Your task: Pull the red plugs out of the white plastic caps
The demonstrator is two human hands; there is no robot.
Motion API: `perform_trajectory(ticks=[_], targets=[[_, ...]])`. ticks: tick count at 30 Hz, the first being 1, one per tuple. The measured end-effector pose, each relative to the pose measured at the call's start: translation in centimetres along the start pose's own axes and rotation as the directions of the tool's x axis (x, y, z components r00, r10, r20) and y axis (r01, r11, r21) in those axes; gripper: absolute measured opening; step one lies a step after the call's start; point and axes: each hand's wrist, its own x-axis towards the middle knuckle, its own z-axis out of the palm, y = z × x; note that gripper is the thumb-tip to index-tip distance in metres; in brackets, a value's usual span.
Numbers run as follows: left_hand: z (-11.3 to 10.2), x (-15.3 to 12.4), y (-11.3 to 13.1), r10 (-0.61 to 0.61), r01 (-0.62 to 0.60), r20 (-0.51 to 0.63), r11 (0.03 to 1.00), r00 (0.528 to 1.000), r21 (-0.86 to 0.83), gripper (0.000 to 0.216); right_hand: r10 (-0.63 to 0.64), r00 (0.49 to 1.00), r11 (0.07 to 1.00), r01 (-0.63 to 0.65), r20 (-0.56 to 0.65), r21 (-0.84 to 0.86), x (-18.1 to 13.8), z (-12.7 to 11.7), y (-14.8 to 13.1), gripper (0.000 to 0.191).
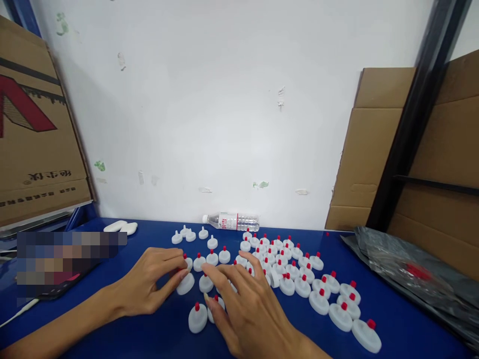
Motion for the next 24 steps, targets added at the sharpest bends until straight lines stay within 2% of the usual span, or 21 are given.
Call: perform_trajectory(ticks=[2,4,8,11,13,18,21,24], targets=[[-0.1,0.0,-0.3,-0.013,0.002,0.126,0.996,0.992,0.085,0.026,-0.019,1.000,1.000,0.019,0.015,-0.003,0.0,0.0,0.0,0.034],[0.1,0.0,-0.3,-0.034,0.011,0.204,0.994,0.978,0.112,0.026,-0.053,0.998,0.999,0.053,0.039,-0.008,0.0,0.0,0.0,0.028],[0.7,-0.1,-0.2,-0.067,0.045,0.259,0.995,0.964,0.091,0.020,-0.157,0.986,0.987,0.158,0.055,-0.008,-0.3,0.5,0.0,0.019],[0.7,0.1,-0.1,-0.097,0.086,0.227,0.995,0.969,0.059,0.014,-0.271,0.956,0.961,0.275,0.114,-0.020,-0.5,1.2,0.2,0.021],[0.3,0.3,0.0,-0.127,0.127,0.161,0.992,0.979,0.016,0.018,-0.300,0.943,0.952,0.306,0.148,-0.021,-0.6,1.5,0.4,0.022],[-0.2,0.4,-0.9,-0.231,0.231,0.022,0.973,0.973,-0.026,0.025,-0.210,0.956,0.976,0.218,0.204,-0.015,-0.7,1.3,0.4,0.017],[0.3,0.3,-2.3,-0.224,0.224,0.018,0.975,0.974,-0.004,0.030,-0.171,0.962,0.984,0.177,0.212,-0.013,-0.6,0.9,0.2,0.013],[1.1,1.4,-3.9,-0.214,0.211,0.042,0.976,0.976,0.060,0.033,-0.171,0.967,0.985,0.175,0.189,-0.005,-0.6,1.0,0.1,0.014]])
